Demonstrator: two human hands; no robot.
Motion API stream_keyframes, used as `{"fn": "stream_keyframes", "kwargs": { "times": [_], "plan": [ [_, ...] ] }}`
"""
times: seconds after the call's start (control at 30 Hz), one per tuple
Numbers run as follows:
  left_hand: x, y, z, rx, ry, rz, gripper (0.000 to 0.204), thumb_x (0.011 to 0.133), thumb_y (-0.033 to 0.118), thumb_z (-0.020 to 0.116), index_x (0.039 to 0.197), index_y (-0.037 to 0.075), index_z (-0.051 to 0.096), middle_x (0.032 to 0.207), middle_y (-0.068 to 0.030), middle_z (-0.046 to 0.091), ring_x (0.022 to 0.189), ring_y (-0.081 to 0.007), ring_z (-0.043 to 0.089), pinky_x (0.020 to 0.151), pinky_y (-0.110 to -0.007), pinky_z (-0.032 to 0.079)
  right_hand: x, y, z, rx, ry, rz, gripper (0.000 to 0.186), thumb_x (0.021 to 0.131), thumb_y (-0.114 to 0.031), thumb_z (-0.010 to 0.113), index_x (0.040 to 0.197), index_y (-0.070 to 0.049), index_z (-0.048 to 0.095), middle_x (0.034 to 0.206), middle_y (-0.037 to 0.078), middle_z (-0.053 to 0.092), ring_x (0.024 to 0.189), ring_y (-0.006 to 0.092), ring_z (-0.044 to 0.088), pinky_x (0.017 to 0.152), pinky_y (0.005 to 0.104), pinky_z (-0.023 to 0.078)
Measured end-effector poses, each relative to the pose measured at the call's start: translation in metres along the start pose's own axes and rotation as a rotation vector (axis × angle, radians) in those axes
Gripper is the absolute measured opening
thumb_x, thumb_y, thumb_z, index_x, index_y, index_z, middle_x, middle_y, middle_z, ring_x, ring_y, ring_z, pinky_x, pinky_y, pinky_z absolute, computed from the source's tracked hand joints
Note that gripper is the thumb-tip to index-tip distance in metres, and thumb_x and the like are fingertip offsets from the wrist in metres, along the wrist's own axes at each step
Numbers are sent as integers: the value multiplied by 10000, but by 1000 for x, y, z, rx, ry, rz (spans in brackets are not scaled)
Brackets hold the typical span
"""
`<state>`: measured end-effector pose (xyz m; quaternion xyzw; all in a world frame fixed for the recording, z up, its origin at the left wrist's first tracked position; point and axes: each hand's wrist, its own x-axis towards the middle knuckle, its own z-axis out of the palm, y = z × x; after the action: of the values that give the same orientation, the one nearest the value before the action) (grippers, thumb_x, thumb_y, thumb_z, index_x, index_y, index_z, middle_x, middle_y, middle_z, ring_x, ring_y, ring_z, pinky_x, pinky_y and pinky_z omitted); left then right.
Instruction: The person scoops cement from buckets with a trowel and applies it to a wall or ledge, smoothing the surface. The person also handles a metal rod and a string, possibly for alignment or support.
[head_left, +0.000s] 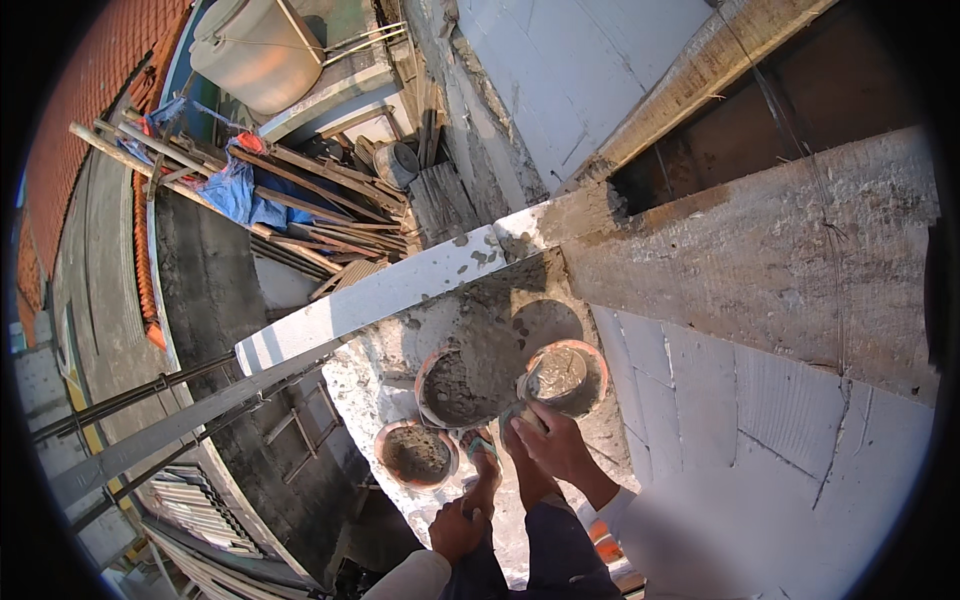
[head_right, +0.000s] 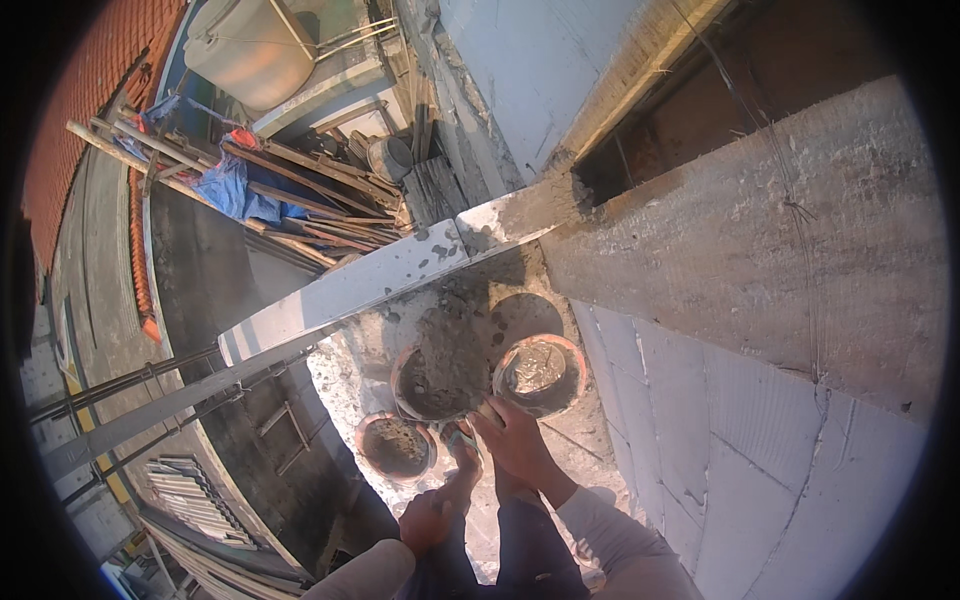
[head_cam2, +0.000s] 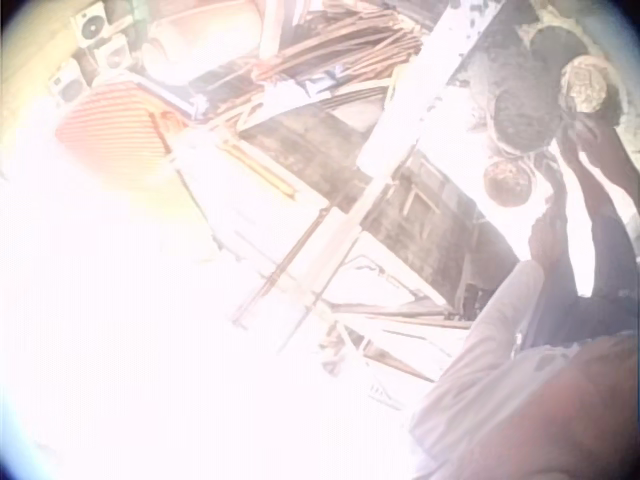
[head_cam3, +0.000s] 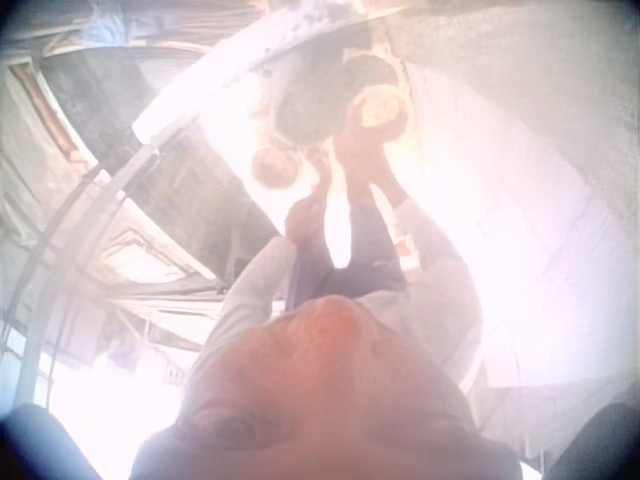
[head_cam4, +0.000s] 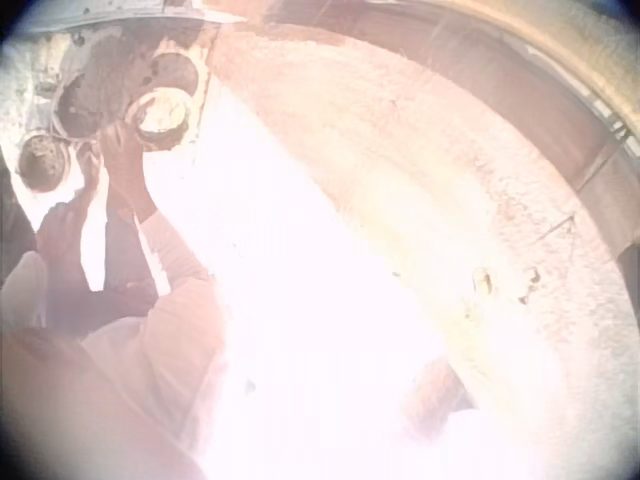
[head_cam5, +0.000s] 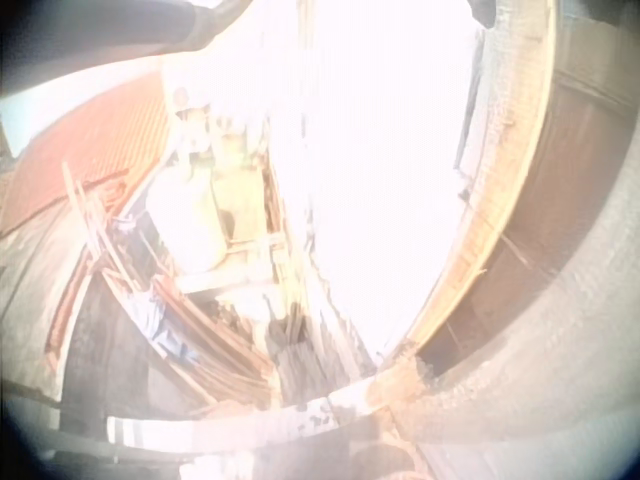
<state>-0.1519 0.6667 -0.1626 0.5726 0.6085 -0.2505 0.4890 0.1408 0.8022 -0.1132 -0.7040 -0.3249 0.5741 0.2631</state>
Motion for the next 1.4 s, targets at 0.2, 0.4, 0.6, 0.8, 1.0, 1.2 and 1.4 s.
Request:
{"fn": "stream_keyframes", "kwargs": {
  "times": [0.2,0.4,0.6,0.8,1.0,1.2,1.4],
  "plan": [
    [0,17,-17,-19,54,10,568,913,440,620,1310,34,618,1203,-245,678,1137,-427,644,982,-533,508,63,-93,-114,836,90,217,220,1082,-299,551,1018,-89,551,778,1,574,567,72,519,509,244,442],
    [-3,39,-31,-14,36,-73,571,916,442,620,1328,48,612,1214,-236,677,1147,-428,641,987,-532,506,45,-81,-103,356,185,41,287,1100,-321,515,1200,-58,569,761,0,552,555,77,499,497,248,422],
    [1,41,-31,-27,17,-93,565,910,438,624,1316,46,625,1211,-242,679,1146,-427,645,992,-528,506,60,-62,-106,130,112,190,335,1084,-335,538,1187,-21,594,727,1,557,540,70,498,474,258,415],
    [3,44,-30,-14,22,-88,563,905,434,624,1309,43,630,1203,-242,683,1137,-430,647,988,-530,508,101,-80,-144,443,293,181,314,1086,-367,528,1075,-56,568,751,-4,530,569,56,502,474,252,430],
    [0,46,-32,-29,4,-89,571,901,435,622,1310,38,629,1200,-248,682,1142,-433,644,983,-527,514,115,-92,-95,1001,404,-18,261,1098,-397,479,1104,-137,495,832,19,525,594,112,511,484,272,428],
    [3,32,-20,-40,-4,-120,612,910,411,639,1395,42,581,1207,-257,682,1149,-429,644,979,-527,511,34,-35,-56,564,232,158,242,1084,-344,512,1190,-127,513,804,32,549,556,146,543,500,300,458],
    [-11,29,-9,-138,-18,-200,532,921,384,651,1345,63,626,1300,-205,661,1203,-416,621,1032,-510,485,40,76,-9,-891,-200,45,368,967,-287,653,1250,-64,577,953,228,713,860,408,719,749,508,561]
  ]
}}
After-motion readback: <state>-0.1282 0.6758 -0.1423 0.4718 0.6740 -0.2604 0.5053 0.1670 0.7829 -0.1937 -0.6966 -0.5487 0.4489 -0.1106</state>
